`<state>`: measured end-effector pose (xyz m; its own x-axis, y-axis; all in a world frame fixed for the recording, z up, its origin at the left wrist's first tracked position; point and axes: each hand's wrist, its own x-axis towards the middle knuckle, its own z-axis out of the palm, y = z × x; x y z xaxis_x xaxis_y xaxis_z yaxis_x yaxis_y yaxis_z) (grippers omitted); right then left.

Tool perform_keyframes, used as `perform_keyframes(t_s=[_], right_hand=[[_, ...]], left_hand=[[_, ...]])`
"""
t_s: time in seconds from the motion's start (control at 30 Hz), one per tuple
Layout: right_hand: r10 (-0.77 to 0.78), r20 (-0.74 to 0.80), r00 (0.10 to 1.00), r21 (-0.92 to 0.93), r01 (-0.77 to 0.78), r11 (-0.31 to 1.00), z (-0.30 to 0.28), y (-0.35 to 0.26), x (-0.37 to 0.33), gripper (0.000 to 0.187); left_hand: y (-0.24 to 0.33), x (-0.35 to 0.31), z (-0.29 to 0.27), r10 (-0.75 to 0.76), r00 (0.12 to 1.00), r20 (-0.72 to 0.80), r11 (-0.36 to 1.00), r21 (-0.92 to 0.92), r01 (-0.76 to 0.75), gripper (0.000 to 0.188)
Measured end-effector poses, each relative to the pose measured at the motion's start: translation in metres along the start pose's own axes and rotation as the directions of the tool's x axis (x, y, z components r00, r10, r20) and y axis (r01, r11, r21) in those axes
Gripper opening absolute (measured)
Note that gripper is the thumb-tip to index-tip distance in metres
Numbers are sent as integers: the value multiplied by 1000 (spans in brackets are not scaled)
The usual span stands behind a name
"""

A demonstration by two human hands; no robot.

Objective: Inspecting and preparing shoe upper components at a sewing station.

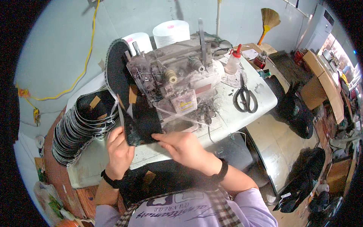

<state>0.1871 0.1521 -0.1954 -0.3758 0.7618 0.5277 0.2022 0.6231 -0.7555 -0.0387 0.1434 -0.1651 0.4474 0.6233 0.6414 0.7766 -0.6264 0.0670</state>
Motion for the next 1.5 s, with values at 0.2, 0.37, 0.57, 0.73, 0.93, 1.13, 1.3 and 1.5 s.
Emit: perform_keyframes(t_s=[0.2,0.37,0.57,0.73,0.93,1.13,1.3,1.5], right_hand=[[90,22,996,-14,-90,996,7,-11,6,21],[-123,-113,986,-158,104,982,18,12,4,28],[-157,-42,987,-223,144,964,13,35,5,52],[-261,-46,964,-302,236,924,22,43,1,57],[-278,-29,960,-344,251,905,22,36,12,53],[-171,7,985,-435,156,887,23,33,25,49],[-197,-8,980,-423,175,889,12,37,25,45],[-73,-67,995,-325,47,945,10,32,17,42]], left_hand=[[15,0,-21,-389,872,295,725,-487,488,25],[16,3,-13,-463,712,528,-155,-839,521,40],[-35,18,-3,-436,774,459,21,-855,518,36],[-51,35,14,-422,877,-231,874,-362,325,21],[-61,72,-13,-595,786,169,403,-783,474,15],[-33,66,-72,-390,894,221,834,-328,445,25],[9,27,-78,-243,950,197,948,-162,276,29],[32,-1,-38,-309,919,246,821,-418,388,22]])
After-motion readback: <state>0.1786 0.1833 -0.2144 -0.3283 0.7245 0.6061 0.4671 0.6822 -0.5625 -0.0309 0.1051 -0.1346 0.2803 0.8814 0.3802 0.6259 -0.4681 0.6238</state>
